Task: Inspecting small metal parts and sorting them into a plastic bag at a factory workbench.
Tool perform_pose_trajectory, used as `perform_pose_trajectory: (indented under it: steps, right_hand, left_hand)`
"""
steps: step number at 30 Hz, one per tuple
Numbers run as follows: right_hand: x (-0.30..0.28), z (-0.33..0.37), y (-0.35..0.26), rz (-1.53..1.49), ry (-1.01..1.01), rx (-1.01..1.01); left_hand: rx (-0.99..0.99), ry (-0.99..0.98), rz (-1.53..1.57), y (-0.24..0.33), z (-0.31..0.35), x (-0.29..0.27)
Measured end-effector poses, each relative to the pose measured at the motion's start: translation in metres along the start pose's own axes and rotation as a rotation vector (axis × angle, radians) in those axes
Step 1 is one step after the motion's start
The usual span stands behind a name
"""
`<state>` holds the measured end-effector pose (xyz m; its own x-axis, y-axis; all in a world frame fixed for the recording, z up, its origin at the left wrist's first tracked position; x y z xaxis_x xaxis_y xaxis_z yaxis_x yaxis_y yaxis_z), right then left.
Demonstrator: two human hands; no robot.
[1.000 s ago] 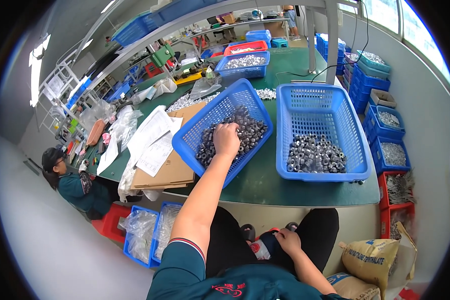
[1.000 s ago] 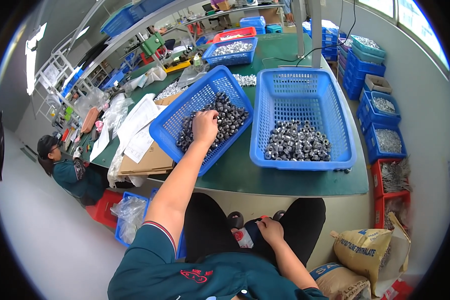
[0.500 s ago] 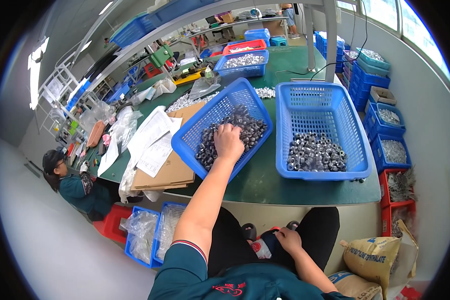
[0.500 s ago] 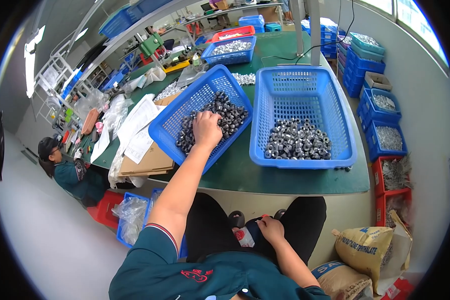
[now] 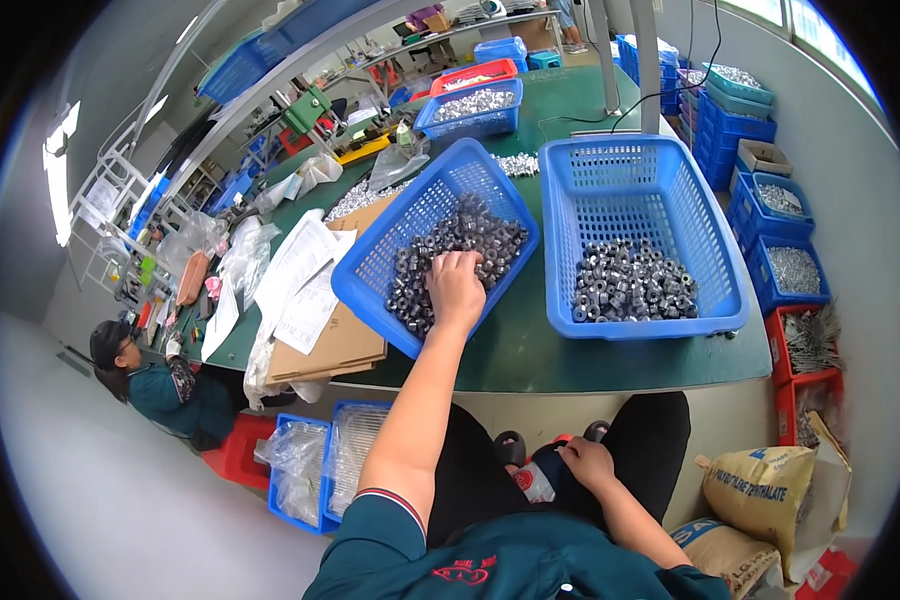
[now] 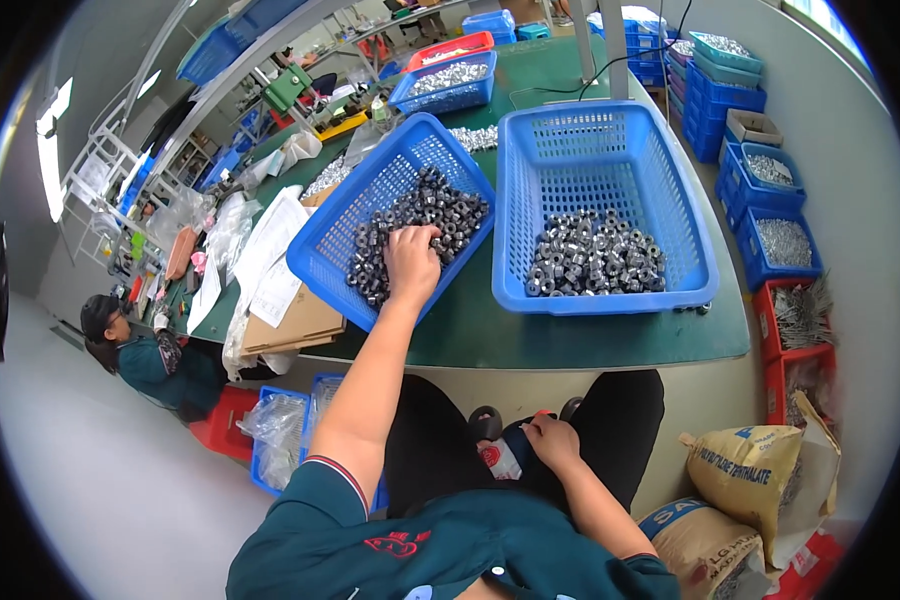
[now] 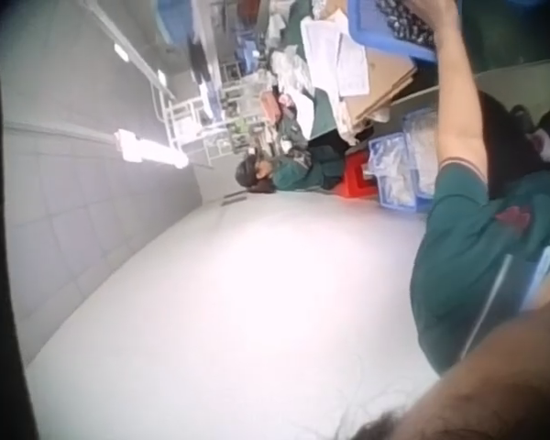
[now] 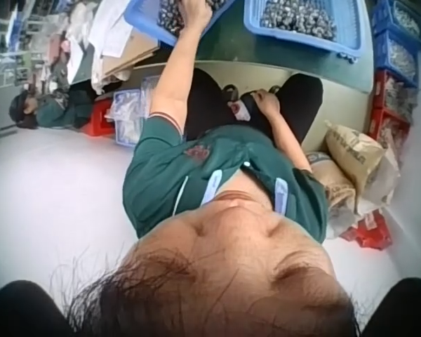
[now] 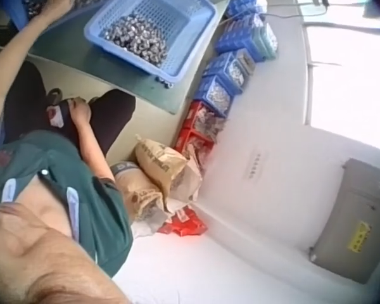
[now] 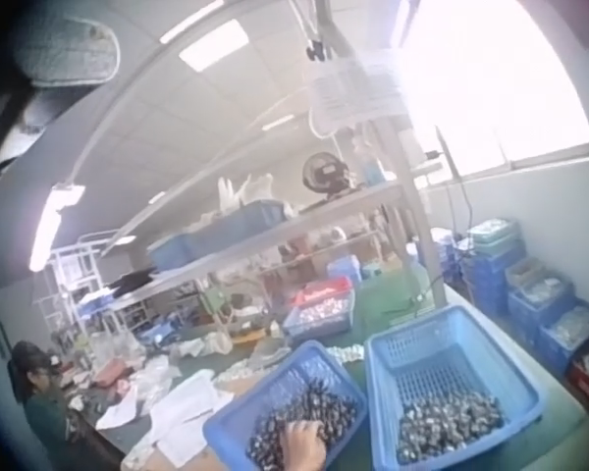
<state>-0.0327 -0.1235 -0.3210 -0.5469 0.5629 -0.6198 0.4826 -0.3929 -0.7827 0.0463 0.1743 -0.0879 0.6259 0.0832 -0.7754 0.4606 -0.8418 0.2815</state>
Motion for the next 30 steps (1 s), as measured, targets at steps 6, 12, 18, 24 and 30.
perform_pose_trajectory:
  steps: [6,12,18,24,30]
  right_hand:
    - [0.0,0.002,0.004,-0.01,0.015,0.007]
    - [-0.001,0.0,0.002,-0.019,0.034,-0.023]
    - [0.001,0.003,0.005,-0.018,0.033,-0.029]
    - [0.003,0.001,0.001,0.046,-0.008,-0.041]
    - [0.009,0.001,0.003,0.094,-0.063,-0.036]
  left_hand:
    - [-0.029,0.1,0.052,0.005,0.018,-0.004]
    - [-0.029,0.095,0.081,0.004,0.026,-0.008]
    - [-0.014,0.017,0.016,0.021,0.034,-0.013]
    - [-0.034,0.037,0.062,0.016,0.035,-0.02]
    - [0.036,0.074,0.077,0.02,0.035,-0.021]
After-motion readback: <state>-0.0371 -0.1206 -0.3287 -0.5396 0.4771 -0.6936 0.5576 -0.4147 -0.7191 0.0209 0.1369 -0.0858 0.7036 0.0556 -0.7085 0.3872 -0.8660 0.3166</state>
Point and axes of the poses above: each hand's wrist, its own z-axis away from the middle knuckle, its own x-axis out of the palm, y = z × x, the point moved 8 cm from there along -z, towards the middle knuckle, and after that the axes turned 15 degrees about -x, right-handed, at the moved point
